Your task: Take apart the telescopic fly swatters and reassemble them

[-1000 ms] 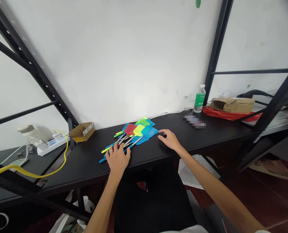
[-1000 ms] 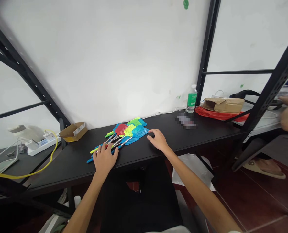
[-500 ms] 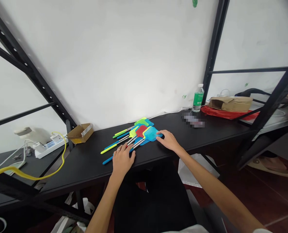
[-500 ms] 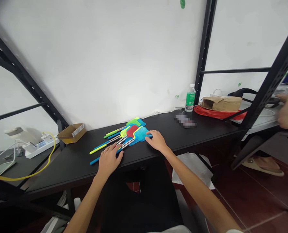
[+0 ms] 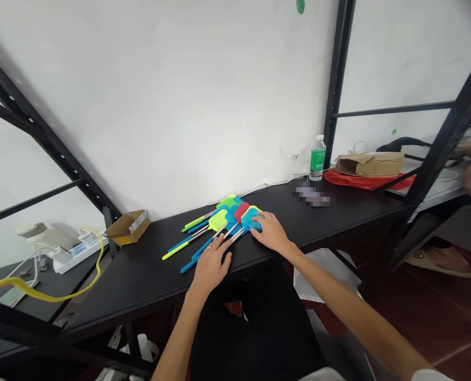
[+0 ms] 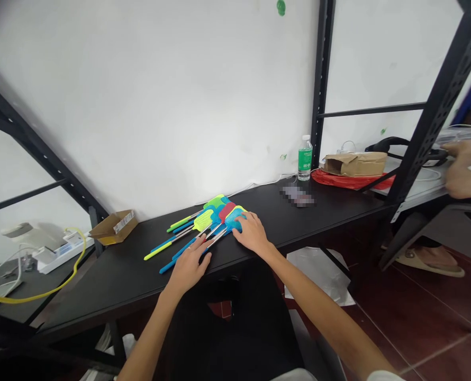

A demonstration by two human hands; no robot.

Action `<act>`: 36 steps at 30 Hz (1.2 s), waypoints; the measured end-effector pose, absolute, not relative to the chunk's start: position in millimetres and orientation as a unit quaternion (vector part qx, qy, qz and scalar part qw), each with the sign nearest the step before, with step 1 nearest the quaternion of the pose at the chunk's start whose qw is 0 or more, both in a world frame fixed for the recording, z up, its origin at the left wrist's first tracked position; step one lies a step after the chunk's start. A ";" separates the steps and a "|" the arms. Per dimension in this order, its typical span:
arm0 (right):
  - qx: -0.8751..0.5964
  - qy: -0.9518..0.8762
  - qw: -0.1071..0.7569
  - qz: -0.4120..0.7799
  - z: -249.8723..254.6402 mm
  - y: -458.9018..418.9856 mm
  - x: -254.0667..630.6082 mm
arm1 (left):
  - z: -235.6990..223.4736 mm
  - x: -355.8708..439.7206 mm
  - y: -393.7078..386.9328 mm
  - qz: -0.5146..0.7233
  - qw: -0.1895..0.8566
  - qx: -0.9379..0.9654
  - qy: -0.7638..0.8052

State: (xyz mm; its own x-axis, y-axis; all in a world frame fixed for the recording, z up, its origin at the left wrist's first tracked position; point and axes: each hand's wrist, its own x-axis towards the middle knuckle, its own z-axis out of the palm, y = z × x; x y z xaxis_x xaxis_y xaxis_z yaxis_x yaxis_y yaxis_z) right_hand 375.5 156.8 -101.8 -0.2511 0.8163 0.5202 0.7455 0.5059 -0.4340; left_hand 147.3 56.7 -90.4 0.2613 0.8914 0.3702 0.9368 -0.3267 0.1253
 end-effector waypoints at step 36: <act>-0.350 -0.901 0.253 0.031 -96.2 143.3 378.4 | -93.2 161.9 54.9 -0.125 0.026 -0.800 -0.586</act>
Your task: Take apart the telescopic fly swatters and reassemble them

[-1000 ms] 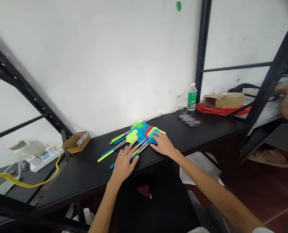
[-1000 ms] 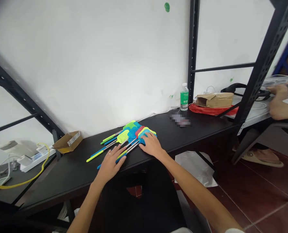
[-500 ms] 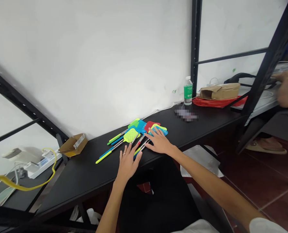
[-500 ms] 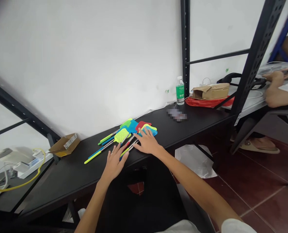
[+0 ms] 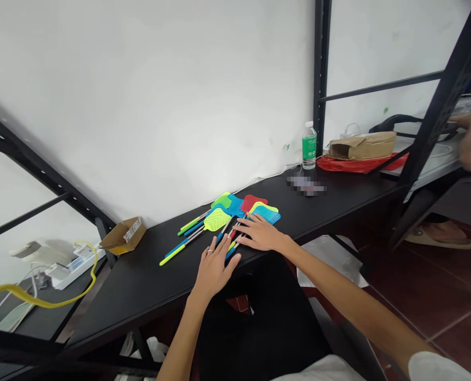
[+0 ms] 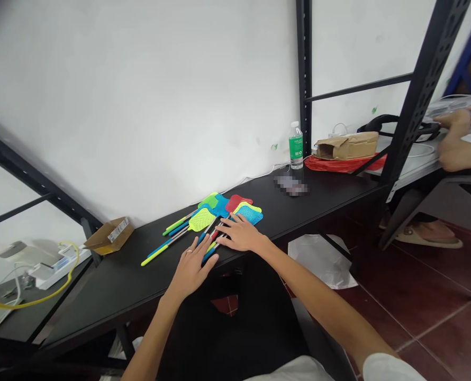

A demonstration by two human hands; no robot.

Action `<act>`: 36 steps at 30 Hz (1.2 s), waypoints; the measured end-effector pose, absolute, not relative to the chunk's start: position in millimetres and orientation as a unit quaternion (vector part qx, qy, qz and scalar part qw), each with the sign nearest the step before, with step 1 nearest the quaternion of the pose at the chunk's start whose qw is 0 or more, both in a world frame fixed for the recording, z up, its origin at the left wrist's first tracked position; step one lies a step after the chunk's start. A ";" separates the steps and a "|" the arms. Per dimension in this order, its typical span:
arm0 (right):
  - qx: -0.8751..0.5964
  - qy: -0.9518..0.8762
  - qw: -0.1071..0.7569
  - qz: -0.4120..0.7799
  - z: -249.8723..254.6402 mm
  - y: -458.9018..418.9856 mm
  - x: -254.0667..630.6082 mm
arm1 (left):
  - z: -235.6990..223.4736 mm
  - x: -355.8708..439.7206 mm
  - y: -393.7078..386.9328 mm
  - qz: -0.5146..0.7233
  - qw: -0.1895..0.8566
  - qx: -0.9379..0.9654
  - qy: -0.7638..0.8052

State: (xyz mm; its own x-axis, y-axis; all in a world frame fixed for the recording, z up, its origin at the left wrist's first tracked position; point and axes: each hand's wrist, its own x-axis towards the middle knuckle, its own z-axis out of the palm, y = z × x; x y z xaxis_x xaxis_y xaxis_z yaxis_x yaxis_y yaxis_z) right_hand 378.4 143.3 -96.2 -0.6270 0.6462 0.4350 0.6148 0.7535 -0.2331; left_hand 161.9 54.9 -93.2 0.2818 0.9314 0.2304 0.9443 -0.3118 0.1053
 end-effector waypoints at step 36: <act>-0.346 -0.911 0.213 0.070 -97.7 147.5 378.2 | -75.1 128.4 127.5 -0.213 -0.068 -0.677 -0.701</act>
State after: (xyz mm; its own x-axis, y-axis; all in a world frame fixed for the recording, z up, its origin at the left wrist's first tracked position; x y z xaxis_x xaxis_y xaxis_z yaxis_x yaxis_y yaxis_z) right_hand 378.2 147.5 -97.7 -0.6692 0.6608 0.3399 0.6007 0.7503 -0.2759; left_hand 128.4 127.5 -75.1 -0.0741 0.9785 0.1925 0.9202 -0.0073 0.3913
